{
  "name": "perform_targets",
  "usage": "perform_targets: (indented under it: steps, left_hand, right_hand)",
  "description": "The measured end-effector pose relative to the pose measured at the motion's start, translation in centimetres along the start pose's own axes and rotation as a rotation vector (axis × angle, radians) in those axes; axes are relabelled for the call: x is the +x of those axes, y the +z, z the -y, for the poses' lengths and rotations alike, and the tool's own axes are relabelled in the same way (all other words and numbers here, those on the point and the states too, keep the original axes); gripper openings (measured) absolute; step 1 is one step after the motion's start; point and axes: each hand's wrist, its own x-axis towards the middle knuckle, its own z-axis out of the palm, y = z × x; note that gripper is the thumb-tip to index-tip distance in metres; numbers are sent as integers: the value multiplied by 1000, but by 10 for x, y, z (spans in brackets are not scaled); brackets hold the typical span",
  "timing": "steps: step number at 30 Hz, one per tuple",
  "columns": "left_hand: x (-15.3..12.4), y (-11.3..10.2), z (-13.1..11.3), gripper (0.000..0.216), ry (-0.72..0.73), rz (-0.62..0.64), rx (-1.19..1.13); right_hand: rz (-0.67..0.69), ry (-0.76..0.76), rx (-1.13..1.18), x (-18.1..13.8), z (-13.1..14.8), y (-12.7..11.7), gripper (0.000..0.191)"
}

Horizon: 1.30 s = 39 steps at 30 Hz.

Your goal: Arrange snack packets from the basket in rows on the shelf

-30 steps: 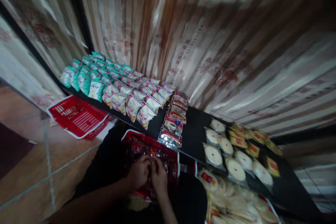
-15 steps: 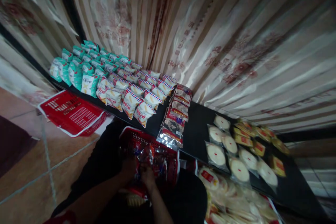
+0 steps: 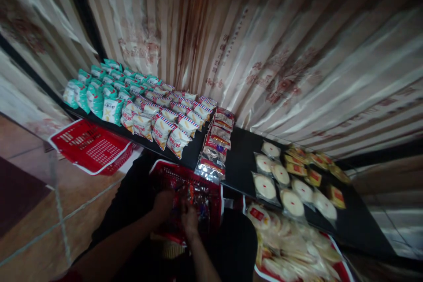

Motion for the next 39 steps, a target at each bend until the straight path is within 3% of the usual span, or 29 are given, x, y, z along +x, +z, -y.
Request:
perform_targets:
  steps: [6,10,14,18,23,27,30,34,36,39]
  left_hand:
    - [-22,-27,-2,18,266,-82,33]
    - [-30,-41,-6,17,513,-242,94]
    - [-37,-58,-9,14,817,-405,223]
    - [-56,-92,-22,12,973,-405,228]
    - [-76,-140,-52,12,1006,-377,143]
    - [-77,-165,-71,20,1029,-387,87]
    - [-74,-177,-82,29,1040,-561,-20]
    - [-71,-179,-95,34,892,-861,-257]
    - [-68,-173,-99,35,815,-866,-333]
    - [-61,-156,-103,35,731,-748,-378]
  right_hand:
    - [-77,-96,49,-15,3,-4,36]
    - [-264,-271,76,-21,5,-12,44]
    - [-365,-386,38,-31,13,-35,55]
    - [-331,-440,76,-48,27,-63,46]
    - [-95,-435,251,-63,39,-88,26]
    - [36,-441,414,-72,46,-107,32]
    - [11,-366,613,-78,58,-128,38]
    - [-141,-227,835,-77,76,-164,50]
    - [-205,-162,898,-72,82,-181,57]
    - [-249,-90,935,-62,86,-199,65]
